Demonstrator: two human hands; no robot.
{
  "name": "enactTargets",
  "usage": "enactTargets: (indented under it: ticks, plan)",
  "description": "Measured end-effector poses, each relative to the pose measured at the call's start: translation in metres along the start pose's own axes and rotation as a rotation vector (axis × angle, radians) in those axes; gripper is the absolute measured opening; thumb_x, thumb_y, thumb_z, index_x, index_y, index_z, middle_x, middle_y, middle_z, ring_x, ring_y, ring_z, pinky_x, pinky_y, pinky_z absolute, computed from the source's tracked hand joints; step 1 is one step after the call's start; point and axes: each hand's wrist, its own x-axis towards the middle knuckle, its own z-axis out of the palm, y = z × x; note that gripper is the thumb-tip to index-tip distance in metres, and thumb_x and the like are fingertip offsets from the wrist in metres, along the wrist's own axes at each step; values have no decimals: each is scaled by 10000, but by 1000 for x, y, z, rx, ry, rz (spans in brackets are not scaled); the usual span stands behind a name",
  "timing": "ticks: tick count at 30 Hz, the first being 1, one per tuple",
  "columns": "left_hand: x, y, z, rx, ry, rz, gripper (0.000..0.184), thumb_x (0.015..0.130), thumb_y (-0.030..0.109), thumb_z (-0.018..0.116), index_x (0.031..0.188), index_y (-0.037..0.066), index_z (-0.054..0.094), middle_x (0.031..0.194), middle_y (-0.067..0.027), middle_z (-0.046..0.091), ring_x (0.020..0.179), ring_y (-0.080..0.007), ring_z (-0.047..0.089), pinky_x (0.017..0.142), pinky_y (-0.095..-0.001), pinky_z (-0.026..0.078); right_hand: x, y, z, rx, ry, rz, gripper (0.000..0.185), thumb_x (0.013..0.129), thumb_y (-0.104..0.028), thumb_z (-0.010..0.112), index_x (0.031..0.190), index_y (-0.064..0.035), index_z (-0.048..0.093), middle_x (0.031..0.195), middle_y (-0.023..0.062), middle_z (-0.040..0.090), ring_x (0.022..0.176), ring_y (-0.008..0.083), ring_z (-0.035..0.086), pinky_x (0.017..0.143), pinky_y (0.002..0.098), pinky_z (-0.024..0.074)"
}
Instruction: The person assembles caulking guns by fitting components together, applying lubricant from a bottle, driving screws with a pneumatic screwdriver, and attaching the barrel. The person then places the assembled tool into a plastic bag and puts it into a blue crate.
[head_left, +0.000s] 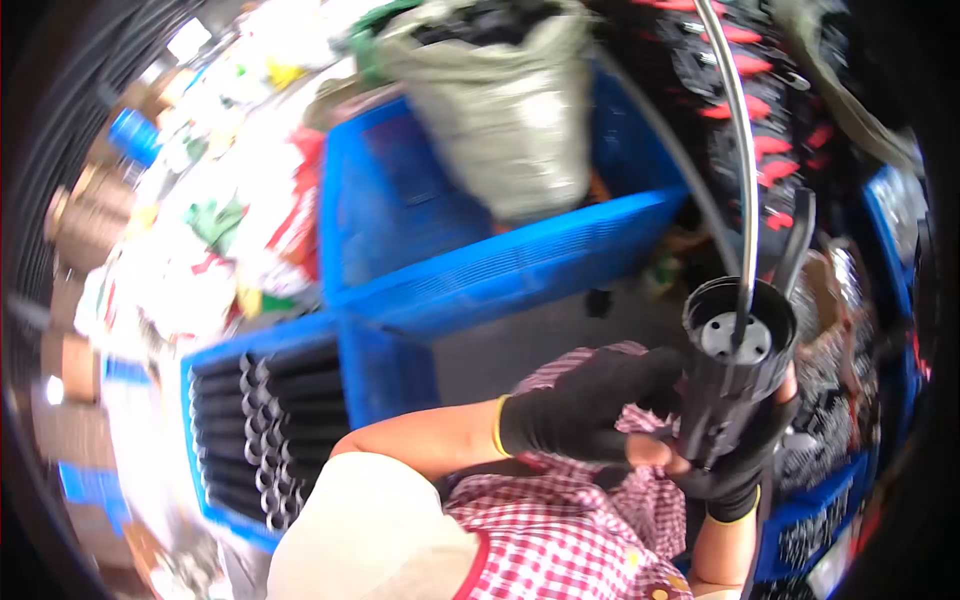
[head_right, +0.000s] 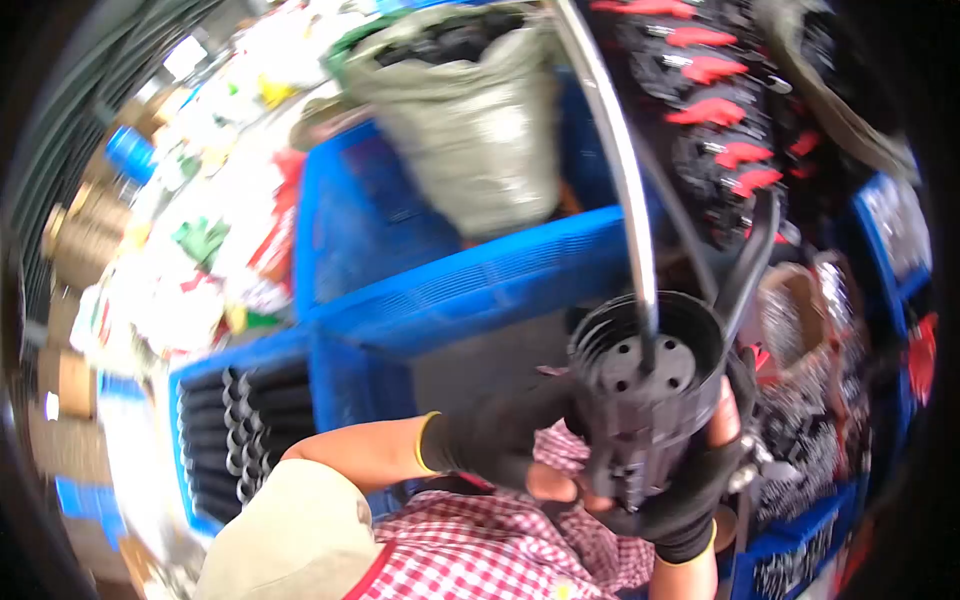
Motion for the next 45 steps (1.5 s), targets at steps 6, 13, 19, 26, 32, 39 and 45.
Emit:
enactTargets:
  ticks: [6, 13, 19, 26, 32, 39, 45]
  plan:
    - [-275, -60, -153, 783, 1612, -367, 347, 867, 101, 637, 1163, 20, 474, 1073, -104, 525, 1010, -210, 524, 899, -373, 448, 3, -48, 66, 457, -183, 174, 1284, 578, -675, 780, 1480, 33, 201, 1437, 173, 354, 1301, 295, 402, 1082, 433, 323]
    - [-482, -158, -143, 734, 1954, -960, 639, 821, 357, 685, 1241, -89, 504, 1181, -219, 594, 1044, -338, 594, 937, -426, 465, -4, -64, 97, 340, -343, 139, 1232, 575, -587, 802, 1461, 55, 235, 1386, 180, 417, 1252, 285, 466, 1047, 408, 375]
    - [-409, -171, -169, -367, 1730, -664, 484, 924, 444, 528, 1103, 2, 609, 978, -124, 674, 932, -288, 638, 887, -391, 520, -10, -70, 95, 290, -603, 10, 1141, 580, -426, 838, 1439, 45, 254, 1347, 197, 446, 1215, 298, 500, 1021, 406, 406]
    - [-313, -51, -229, -839, 1640, 327, 349, 918, 357, 605, 1067, 41, 621, 1068, -118, 695, 934, -228, 684, 814, -347, 581, -9, -88, 103, -12, -719, -549, 917, 518, -374, 815, 1324, -120, 458, 1113, 233, 532, 942, 405, 545, 842, 561, 415]
    - [-131, 37, -190, -286, 1226, 98, 440, 869, 361, 644, 1154, 42, 542, 1039, -99, 632, 938, -208, 642, 818, -356, 543, -30, -68, 52, -257, -493, -543, 853, 551, -515, 793, 1307, -269, 483, 1139, 232, 512, 998, 435, 524, 892, 612, 379]
    - [57, 92, -7, -465, 164, -180, 525, 732, 345, 741, 1106, 33, 545, 957, -90, 617, 869, -175, 608, 786, -310, 505, -11, -68, -9, -540, 388, -393, 632, 663, -512, 757, 1231, -294, 583, 1134, 234, 506, 981, 420, 534, 879, 583, 414]
    - [112, 83, 78, -584, 93, -231, 449, 763, 314, 711, 1073, 34, 547, 921, -71, 591, 820, -180, 609, 743, -319, 532, -45, -62, -58, -775, 498, -193, 663, 685, -491, 751, 1285, -284, 558, 1143, 236, 506, 1039, 421, 531, 951, 583, 391]
